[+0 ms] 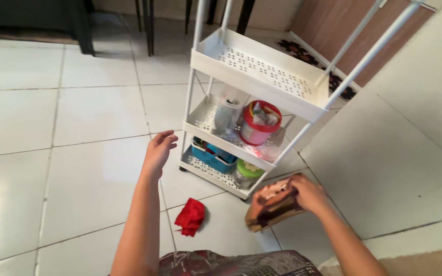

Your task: The person removes items from a white three-tier rolling cart, then disassembles the cart by detaching the shelves and removing the vertical support poles. The cart is left in a partially disassembled state on the floor.

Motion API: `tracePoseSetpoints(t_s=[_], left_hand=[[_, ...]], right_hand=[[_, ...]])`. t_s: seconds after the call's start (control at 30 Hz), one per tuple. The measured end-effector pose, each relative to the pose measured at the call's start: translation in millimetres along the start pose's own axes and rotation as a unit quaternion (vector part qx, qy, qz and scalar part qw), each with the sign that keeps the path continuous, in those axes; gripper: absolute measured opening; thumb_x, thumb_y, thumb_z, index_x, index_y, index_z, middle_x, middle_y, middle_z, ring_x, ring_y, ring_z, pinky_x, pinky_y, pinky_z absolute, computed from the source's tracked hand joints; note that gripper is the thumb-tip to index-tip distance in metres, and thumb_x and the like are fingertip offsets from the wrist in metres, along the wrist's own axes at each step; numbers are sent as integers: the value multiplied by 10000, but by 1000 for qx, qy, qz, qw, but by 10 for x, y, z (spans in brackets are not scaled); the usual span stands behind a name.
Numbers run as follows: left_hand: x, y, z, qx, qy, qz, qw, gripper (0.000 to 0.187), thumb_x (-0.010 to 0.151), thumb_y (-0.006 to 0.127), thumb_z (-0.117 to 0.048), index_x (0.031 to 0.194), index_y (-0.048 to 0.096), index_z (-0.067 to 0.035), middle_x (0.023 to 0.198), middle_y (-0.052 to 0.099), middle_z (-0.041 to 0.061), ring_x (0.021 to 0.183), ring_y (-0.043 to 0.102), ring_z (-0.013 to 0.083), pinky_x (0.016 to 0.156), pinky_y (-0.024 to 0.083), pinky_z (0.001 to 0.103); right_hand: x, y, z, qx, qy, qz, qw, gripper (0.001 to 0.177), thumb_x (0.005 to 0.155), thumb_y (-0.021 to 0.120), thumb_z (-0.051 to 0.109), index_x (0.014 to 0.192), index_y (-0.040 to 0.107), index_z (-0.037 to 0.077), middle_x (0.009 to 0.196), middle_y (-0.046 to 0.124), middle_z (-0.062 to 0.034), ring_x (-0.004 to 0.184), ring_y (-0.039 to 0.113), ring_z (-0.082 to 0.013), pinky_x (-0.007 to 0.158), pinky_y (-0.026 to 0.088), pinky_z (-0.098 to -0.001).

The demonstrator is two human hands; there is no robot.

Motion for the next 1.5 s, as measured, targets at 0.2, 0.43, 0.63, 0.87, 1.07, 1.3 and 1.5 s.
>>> tracePoseSetpoints(t_s=[0.2, 0.43, 0.63, 0.87, 1.07, 1.3, 1.5], left_hand=[[189, 394, 414, 3, 23, 32, 999, 440, 928, 615, -195, 1320, 623, 5, 1150, 722, 123, 1045, 661, 224, 907, 514, 319], [363, 1063, 610, 59, 65, 46, 995, 388, 936, 632, -212, 1269, 659, -16, 1101, 750, 136, 971, 702, 201, 837, 542, 312], [469, 1665, 540, 95, 142, 9, 985, 344, 905, 681, -187, 1208, 688, -25, 1115, 745, 143, 961, 719, 213, 842, 554, 320], [527, 1931, 358, -1, 167, -56, 984, 261, 902, 668, -139, 1128, 704, -14, 1042, 734, 116, 865, 699, 201, 787, 559, 325], [531, 1690, 231, -21, 151, -50, 987, 247, 926, 647, -155, 1128, 704, -24, 1018, 741, 92, 876, 681, 167, 790, 546, 307], [386, 1266, 57, -118, -25, -67, 990, 244, 952, 581, -144, 1160, 676, -58, 966, 656, 99, 785, 621, 196, 592, 518, 459], [381, 1167, 46, -76, 110, -97, 986, 217, 938, 616, -116, 1113, 696, -15, 966, 745, 68, 872, 691, 142, 790, 554, 277]], right_hand=[[-608, 119, -404, 72, 98, -141, 982, 478, 763, 731, 182, 1232, 639, 179, 1248, 628, -132, 1211, 588, -330, 1035, 478, -414], [-426, -211, 50, 6, 44, 191, 981, 524, 909, 638, 518, 1352, 602, 239, 1309, 659, -90, 1216, 636, -304, 1028, 515, -418], [165, -540, 1043, 177, -76, -142, 971, 643, 856, 701, 164, 1445, 460, 254, 1540, 421, -181, 1116, 636, -452, 882, 557, -510], [1054, -199, 1205, 183, 18, -97, 978, 670, 821, 724, 117, 1435, 472, 206, 1277, 548, -243, 1068, 643, -446, 912, 539, -508], [1148, -258, 1240, 204, 8, -211, 956, 177, 873, 700, 148, 1046, 734, 131, 995, 710, -112, 898, 717, -332, 808, 575, -457], [984, -893, 1596, 160, -114, -492, 848, 224, 951, 659, 89, 1169, 707, 80, 976, 657, -148, 866, 690, -301, 735, 568, -417], [1716, -916, 1293, 36, -36, -540, 840, 224, 990, 681, 164, 1212, 682, 139, 1138, 682, -148, 1011, 698, -368, 956, 571, -474]])
Point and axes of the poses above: each hand's wrist, its own x-axis towards the middle knuckle, its own y-axis out of the palm, z = x × y, the point moved 1 cm from there along x, towards the middle knuckle
